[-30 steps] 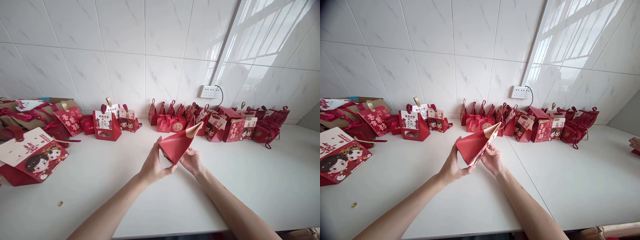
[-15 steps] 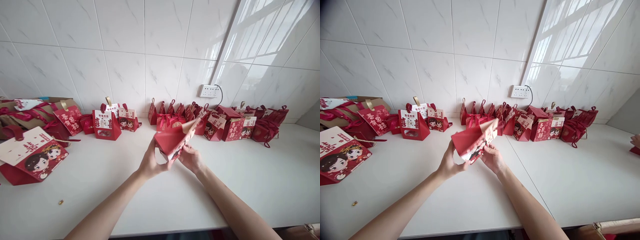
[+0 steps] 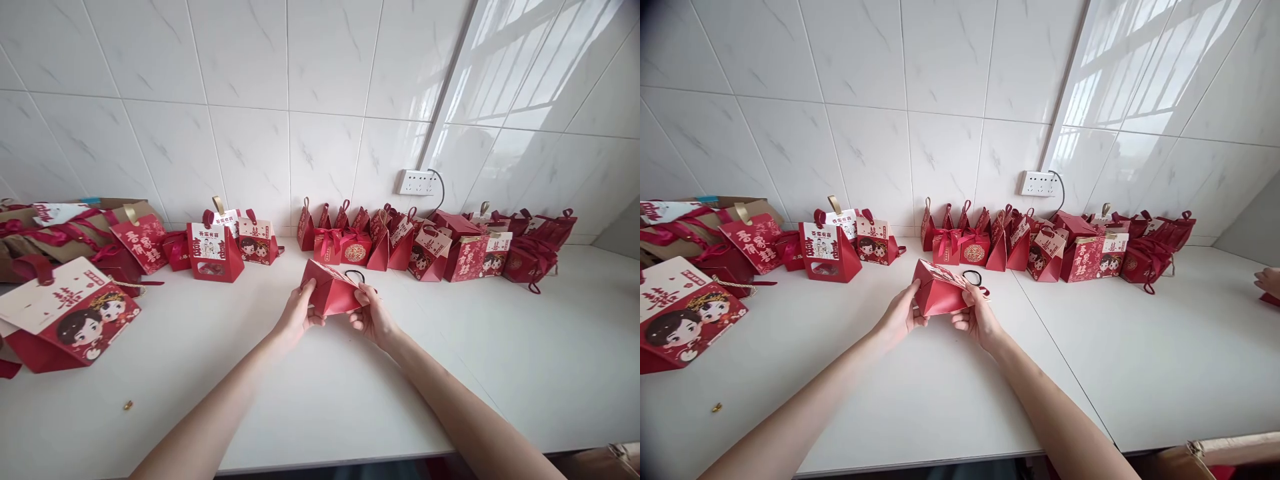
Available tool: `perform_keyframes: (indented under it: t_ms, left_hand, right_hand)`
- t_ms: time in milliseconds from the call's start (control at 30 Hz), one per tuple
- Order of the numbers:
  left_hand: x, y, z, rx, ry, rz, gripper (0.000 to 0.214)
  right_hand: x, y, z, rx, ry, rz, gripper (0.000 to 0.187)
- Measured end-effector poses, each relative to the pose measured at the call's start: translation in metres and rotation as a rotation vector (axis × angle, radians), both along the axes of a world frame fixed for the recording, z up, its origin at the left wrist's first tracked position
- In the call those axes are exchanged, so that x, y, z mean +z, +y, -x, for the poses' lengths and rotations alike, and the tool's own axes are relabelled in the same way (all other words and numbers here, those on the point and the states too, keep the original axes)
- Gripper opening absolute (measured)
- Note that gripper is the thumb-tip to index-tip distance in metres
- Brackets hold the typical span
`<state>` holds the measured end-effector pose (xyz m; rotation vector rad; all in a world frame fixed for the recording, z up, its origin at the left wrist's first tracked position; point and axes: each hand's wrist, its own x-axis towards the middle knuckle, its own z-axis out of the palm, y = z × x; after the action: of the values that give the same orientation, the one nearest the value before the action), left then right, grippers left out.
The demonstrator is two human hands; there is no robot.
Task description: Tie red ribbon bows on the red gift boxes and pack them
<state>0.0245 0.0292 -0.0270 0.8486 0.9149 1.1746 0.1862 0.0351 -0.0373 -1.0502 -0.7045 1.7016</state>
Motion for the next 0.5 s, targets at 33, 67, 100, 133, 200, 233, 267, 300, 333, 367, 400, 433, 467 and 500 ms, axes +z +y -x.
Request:
perform_keyframes:
  t_ms: [33, 67, 100, 133, 200, 233, 267, 300, 333, 367, 400, 433, 467, 500]
  left_hand:
    - [0.0, 0.0, 0.001, 0.017, -0.009, -0.029, 0.039]
    - [-0.001, -0.001, 0.001, 0.031, -0.016, -0.07, 0.041]
    - [-0.001, -0.001, 0.001, 0.041, -0.016, -0.123, 0.044]
    - [-0.001, -0.002, 0.002, 0.048, -0.003, -0.182, 0.047]
    - [-0.002, -0.004, 0.001, 0.058, 0.065, -0.308, 0.053]
    - [-0.001, -0.006, 0.001, 0.066, 0.115, -0.362, 0.053]
    - [-0.001, -0.008, 0.0, 0.074, 0.163, -0.409, 0.051]
    - [0.0, -0.01, -0.001, 0.083, 0.206, -0.452, 0.048]
    - [0.001, -0.012, -0.001, 0.087, 0.242, -0.492, 0.044]
    - [0.001, -0.015, -0.002, 0.09, 0.27, -0.528, 0.041]
    - [0.002, -0.017, -0.002, 0.091, 0.292, -0.558, 0.039]
    - [0.002, -0.018, -0.002, 0.092, 0.308, -0.583, 0.037]
    - [0.001, -0.018, -0.002, 0.093, 0.322, -0.604, 0.035]
    - [0.0, -0.017, -0.001, 0.096, 0.337, -0.619, 0.035]
  right_hand:
    - [0.0, 0.0, 0.0, 0.008, 0.017, -0.001, 0.038]
    - [-0.001, -0.001, 0.001, 0.017, 0.036, 0.0, 0.037]
    - [-0.001, -0.001, 0.001, 0.023, 0.057, 0.001, 0.036]
    - [-0.002, 0.0, 0.001, 0.024, 0.078, 0.0, 0.034]
    - [-0.003, 0.001, -0.001, 0.007, 0.119, -0.008, 0.03]
    - [-0.003, 0.001, -0.002, -0.007, 0.138, -0.016, 0.028]
    - [-0.004, 0.002, -0.003, -0.024, 0.154, -0.027, 0.027]
    - [-0.005, 0.002, -0.004, -0.041, 0.166, -0.038, 0.026]
    - [-0.005, 0.002, -0.005, -0.056, 0.174, -0.049, 0.025]
    - [-0.006, 0.002, -0.006, -0.068, 0.178, -0.06, 0.025]
    - [-0.007, 0.002, -0.007, -0.078, 0.178, -0.073, 0.023]
    - [-0.007, 0.002, -0.007, -0.085, 0.176, -0.088, 0.022]
    - [-0.008, 0.003, -0.007, -0.089, 0.173, -0.105, 0.021]
    - [-0.008, 0.003, -0.007, -0.089, 0.167, -0.122, 0.021]
